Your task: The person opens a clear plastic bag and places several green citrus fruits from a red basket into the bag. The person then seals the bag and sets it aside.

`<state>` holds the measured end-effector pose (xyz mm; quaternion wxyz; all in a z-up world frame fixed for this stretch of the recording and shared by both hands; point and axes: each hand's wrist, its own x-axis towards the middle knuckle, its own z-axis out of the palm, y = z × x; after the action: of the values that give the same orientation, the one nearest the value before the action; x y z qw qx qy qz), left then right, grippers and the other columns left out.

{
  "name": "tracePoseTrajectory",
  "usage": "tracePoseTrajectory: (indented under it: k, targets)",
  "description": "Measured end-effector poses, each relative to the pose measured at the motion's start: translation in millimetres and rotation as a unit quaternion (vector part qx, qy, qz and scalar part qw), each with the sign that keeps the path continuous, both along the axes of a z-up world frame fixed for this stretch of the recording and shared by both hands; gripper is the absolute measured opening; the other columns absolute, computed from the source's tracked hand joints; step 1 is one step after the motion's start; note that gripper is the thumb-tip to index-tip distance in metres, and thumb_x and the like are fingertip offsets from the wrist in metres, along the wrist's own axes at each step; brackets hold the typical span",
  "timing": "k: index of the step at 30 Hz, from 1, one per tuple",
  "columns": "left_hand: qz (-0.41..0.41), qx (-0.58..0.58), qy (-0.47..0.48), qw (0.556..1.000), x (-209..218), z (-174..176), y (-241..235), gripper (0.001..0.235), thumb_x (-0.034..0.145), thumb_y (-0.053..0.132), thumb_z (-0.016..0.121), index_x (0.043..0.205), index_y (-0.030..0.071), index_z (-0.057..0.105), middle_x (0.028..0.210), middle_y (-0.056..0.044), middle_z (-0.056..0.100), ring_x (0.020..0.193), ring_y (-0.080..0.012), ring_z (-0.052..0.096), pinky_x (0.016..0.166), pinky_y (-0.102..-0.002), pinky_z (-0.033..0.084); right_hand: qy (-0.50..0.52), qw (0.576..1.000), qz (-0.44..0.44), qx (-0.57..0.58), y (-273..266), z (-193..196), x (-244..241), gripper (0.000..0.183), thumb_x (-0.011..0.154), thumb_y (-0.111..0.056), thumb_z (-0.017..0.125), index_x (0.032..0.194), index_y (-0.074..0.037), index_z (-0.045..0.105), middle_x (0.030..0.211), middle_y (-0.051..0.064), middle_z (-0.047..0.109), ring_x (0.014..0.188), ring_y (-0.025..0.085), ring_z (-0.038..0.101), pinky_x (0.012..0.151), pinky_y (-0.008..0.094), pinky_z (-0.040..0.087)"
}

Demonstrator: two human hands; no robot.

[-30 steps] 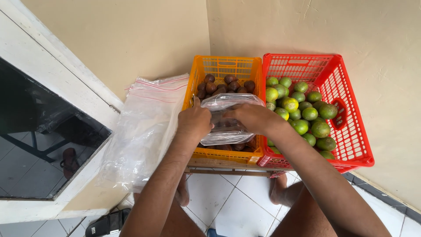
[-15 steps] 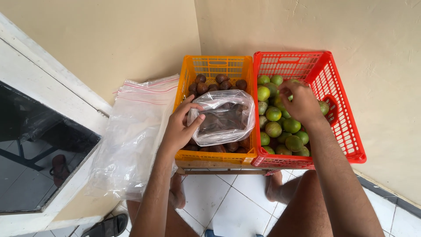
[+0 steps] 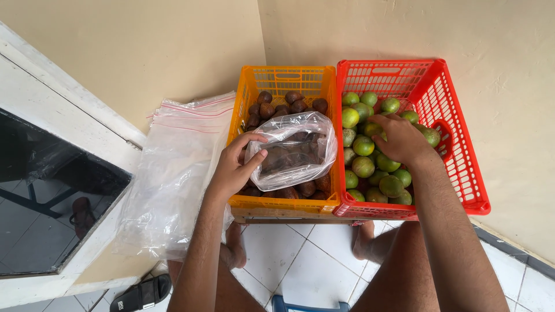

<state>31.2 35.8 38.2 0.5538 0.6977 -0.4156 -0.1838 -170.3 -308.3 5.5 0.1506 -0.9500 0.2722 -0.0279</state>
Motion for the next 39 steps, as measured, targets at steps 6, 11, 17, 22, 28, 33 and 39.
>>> tracePoseTrajectory:
  k: [6,11,17,22,28,33,39]
  targets:
    - [-0.008,-0.005,0.014,1.0,2,-4,-1,0.025,0.097,0.028,0.069,0.12,0.018,0.067,0.138,-0.021,0.056,0.088,-0.0222,0.068,0.071,-0.034,0.058,0.014,1.0,0.01,-0.009,-6,-4,2,0.053,0.097,-0.021,0.064,0.148,-0.014,0.055,0.134,0.027,0.062,0.119,0.052,0.063,0.092,0.06,0.057]
    - [-0.008,-0.015,0.013,1.0,3,-9,-1,0.027,0.095,0.029,0.07,0.119,0.016,0.067,0.137,-0.022,0.057,0.086,-0.0232,0.068,0.068,-0.033,0.057,0.002,1.0,0.008,0.027,-1,0,-1,0.053,0.098,-0.018,0.062,0.15,-0.012,0.052,0.134,0.031,0.06,0.116,0.052,0.064,0.091,0.063,0.057]
    - [-0.015,-0.023,0.029,0.999,9,-11,-2,0.026,0.095,0.026,0.07,0.119,0.017,0.068,0.135,-0.015,0.058,0.08,-0.016,0.066,0.064,-0.028,0.057,0.009,0.999,-0.001,0.034,-9,-10,2,0.056,0.098,-0.02,0.062,0.152,-0.011,0.05,0.133,0.031,0.06,0.115,0.053,0.065,0.089,0.062,0.058]
    - [-0.013,-0.029,0.049,0.998,10,-8,-1,0.027,0.095,0.025,0.07,0.12,0.017,0.068,0.135,-0.014,0.058,0.078,-0.0127,0.065,0.062,-0.026,0.057,0.002,1.0,-0.018,0.01,-5,7,1,0.064,0.092,-0.024,0.072,0.151,-0.016,0.05,0.136,0.027,0.056,0.114,0.05,0.065,0.09,0.061,0.059]
    - [-0.02,-0.031,0.054,0.998,9,-7,1,0.029,0.095,0.029,0.07,0.121,0.017,0.068,0.136,-0.017,0.057,0.079,-0.0152,0.066,0.067,-0.029,0.056,-0.041,0.998,-0.045,0.008,6,19,-4,0.059,0.085,-0.018,0.082,0.139,-0.013,0.06,0.132,0.024,0.048,0.121,0.053,0.059,0.092,0.06,0.057]
    - [-0.017,-0.037,0.069,0.997,6,-2,2,0.03,0.095,0.029,0.069,0.123,0.017,0.068,0.137,-0.013,0.056,0.079,-0.0107,0.063,0.068,-0.025,0.055,-0.039,0.998,-0.056,0.004,8,19,-5,0.057,0.094,-0.026,0.073,0.146,-0.011,0.054,0.127,0.027,0.059,0.118,0.049,0.063,0.09,0.058,0.057]
    - [-0.018,-0.031,0.07,0.997,6,-1,3,0.03,0.096,0.027,0.068,0.124,0.017,0.068,0.137,-0.014,0.057,0.075,-0.0106,0.063,0.063,-0.024,0.054,-0.001,0.998,-0.047,-0.046,13,22,-9,0.057,0.086,-0.021,0.079,0.14,-0.018,0.062,0.128,0.025,0.063,0.124,0.048,0.061,0.095,0.056,0.057]
